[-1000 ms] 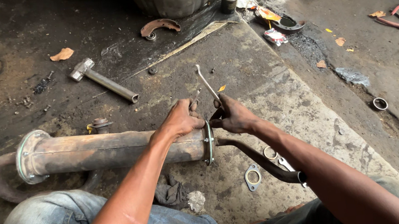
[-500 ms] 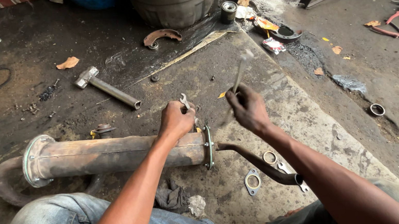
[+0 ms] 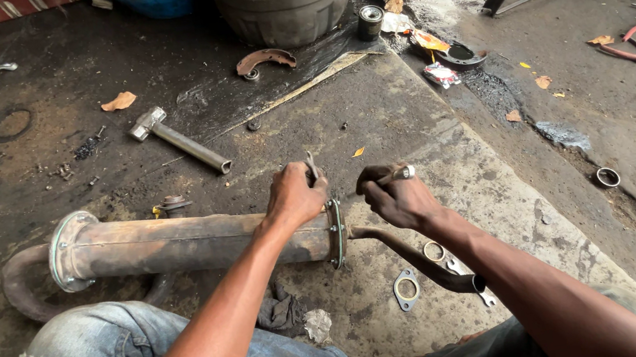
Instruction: The person sits on the floor and uses two wrenches to tighten bolts on a flange of a rusty exhaust pipe. The person repeatedly adjusts the wrenches and rotates the bolts to secure the flange connection.
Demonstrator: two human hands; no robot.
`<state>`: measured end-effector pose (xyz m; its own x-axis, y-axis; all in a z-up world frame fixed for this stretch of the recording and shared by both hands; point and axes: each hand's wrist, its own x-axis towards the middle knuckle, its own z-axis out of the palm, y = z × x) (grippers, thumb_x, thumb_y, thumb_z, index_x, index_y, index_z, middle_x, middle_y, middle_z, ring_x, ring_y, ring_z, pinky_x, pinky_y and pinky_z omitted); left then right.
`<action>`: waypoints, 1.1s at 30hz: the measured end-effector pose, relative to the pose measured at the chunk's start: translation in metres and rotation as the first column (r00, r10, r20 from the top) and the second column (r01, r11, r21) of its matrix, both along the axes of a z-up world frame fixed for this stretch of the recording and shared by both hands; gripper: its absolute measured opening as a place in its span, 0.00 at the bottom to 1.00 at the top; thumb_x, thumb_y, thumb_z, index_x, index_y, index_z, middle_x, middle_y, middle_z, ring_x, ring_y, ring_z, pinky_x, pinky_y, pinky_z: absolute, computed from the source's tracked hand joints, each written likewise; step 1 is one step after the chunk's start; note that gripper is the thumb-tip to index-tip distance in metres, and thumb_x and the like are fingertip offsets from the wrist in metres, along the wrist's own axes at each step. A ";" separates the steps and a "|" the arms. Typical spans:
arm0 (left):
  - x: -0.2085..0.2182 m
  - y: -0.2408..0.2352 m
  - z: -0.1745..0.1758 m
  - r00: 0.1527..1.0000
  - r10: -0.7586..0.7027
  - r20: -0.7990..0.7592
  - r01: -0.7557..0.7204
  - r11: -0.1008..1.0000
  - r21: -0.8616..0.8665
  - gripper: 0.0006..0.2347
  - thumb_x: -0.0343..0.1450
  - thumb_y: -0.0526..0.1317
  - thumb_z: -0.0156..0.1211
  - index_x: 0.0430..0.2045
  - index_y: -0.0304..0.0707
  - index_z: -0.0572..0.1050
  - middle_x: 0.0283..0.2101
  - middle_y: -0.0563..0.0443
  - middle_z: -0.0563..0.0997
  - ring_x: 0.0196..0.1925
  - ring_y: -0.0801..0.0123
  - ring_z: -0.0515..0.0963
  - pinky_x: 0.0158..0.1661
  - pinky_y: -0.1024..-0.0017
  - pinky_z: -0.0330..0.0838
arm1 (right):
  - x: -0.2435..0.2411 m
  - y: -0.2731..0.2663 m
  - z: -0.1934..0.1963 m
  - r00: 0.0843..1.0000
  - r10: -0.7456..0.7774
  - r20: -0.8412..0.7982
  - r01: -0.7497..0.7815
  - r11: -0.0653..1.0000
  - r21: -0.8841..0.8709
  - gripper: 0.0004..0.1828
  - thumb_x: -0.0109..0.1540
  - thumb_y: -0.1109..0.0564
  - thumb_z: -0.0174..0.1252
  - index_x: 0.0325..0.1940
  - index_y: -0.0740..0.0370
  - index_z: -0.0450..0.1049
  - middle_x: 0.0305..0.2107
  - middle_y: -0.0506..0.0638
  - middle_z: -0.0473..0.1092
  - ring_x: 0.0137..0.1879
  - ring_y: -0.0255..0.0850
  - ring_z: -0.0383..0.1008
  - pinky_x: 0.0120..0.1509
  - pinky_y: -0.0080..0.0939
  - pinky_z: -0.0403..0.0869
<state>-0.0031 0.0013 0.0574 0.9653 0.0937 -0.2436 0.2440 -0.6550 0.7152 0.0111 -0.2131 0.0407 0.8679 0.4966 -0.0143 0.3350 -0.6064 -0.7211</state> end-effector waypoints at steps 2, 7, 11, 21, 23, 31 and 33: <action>-0.001 -0.002 0.002 1.000 -0.010 -0.009 0.009 1.000 -0.015 0.06 0.72 0.36 0.58 0.36 0.31 0.78 0.28 0.46 0.81 0.21 0.69 0.76 0.20 0.72 0.70 | -0.003 -0.001 0.002 0.997 0.038 0.062 -0.040 0.999 0.029 0.17 0.64 0.56 0.41 0.38 0.62 0.77 0.17 0.52 0.73 0.18 0.37 0.69 0.20 0.41 0.70; -0.002 -0.003 0.001 0.999 -0.043 -0.008 0.043 0.999 -0.002 0.06 0.71 0.37 0.61 0.38 0.36 0.79 0.30 0.43 0.83 0.25 0.68 0.79 0.28 0.68 0.74 | -0.004 -0.002 0.002 0.985 0.128 0.113 -0.130 0.991 0.016 0.16 0.57 0.57 0.46 0.36 0.62 0.79 0.18 0.51 0.74 0.16 0.38 0.67 0.18 0.42 0.69; 0.005 -0.004 -0.007 0.997 -0.069 0.038 0.069 0.998 0.015 0.07 0.70 0.39 0.64 0.38 0.36 0.80 0.37 0.44 0.85 0.33 0.66 0.83 0.37 0.63 0.77 | -0.003 -0.004 -0.009 0.945 0.285 0.161 -0.288 0.958 -0.009 0.11 0.53 0.55 0.54 0.29 0.63 0.80 0.20 0.51 0.76 0.18 0.39 0.69 0.22 0.41 0.71; 0.030 -0.006 -0.017 0.990 -0.137 -0.027 0.139 0.982 0.126 0.15 0.68 0.41 0.69 0.47 0.40 0.80 0.43 0.39 0.84 0.37 0.65 0.84 0.38 0.66 0.78 | 0.004 -0.003 -0.010 0.983 0.176 0.053 -0.183 0.959 0.214 0.10 0.59 0.55 0.56 0.34 0.58 0.82 0.29 0.50 0.80 0.29 0.39 0.81 0.31 0.41 0.80; 0.025 -0.008 -0.011 0.991 -0.120 -0.066 0.127 0.986 0.111 0.16 0.68 0.41 0.68 0.50 0.42 0.79 0.38 0.40 0.85 0.28 0.69 0.79 0.30 0.67 0.74 | 0.009 0.000 -0.006 0.991 0.134 -0.013 -0.124 0.942 0.312 0.13 0.64 0.54 0.52 0.35 0.60 0.81 0.30 0.50 0.80 0.31 0.38 0.83 0.35 0.41 0.80; 0.011 -0.009 -0.016 0.988 -0.152 -0.025 0.154 0.983 0.096 0.13 0.70 0.36 0.64 0.49 0.45 0.80 0.33 0.45 0.86 0.18 0.69 0.68 0.22 0.67 0.69 | 0.042 0.032 -0.001 0.921 -0.135 -0.365 0.263 0.907 0.328 0.24 0.70 0.42 0.46 0.44 0.67 0.74 0.25 0.52 0.74 0.28 0.39 0.76 0.36 0.41 0.80; 0.011 -0.008 -0.029 0.990 -0.132 0.054 0.131 0.991 0.020 0.12 0.69 0.36 0.64 0.46 0.41 0.82 0.39 0.44 0.86 0.29 0.66 0.79 0.32 0.66 0.75 | 0.053 0.040 -0.018 0.886 -0.136 -0.443 0.316 0.877 0.361 0.23 0.70 0.42 0.46 0.47 0.66 0.73 0.25 0.50 0.71 0.27 0.38 0.73 0.34 0.42 0.78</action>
<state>0.0078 -0.0063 0.0281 0.9815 -0.0316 -0.1891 0.1153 -0.6904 0.7142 0.0641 -0.1728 0.0229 0.9208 0.3240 -0.2171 -0.1397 -0.2458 -0.9592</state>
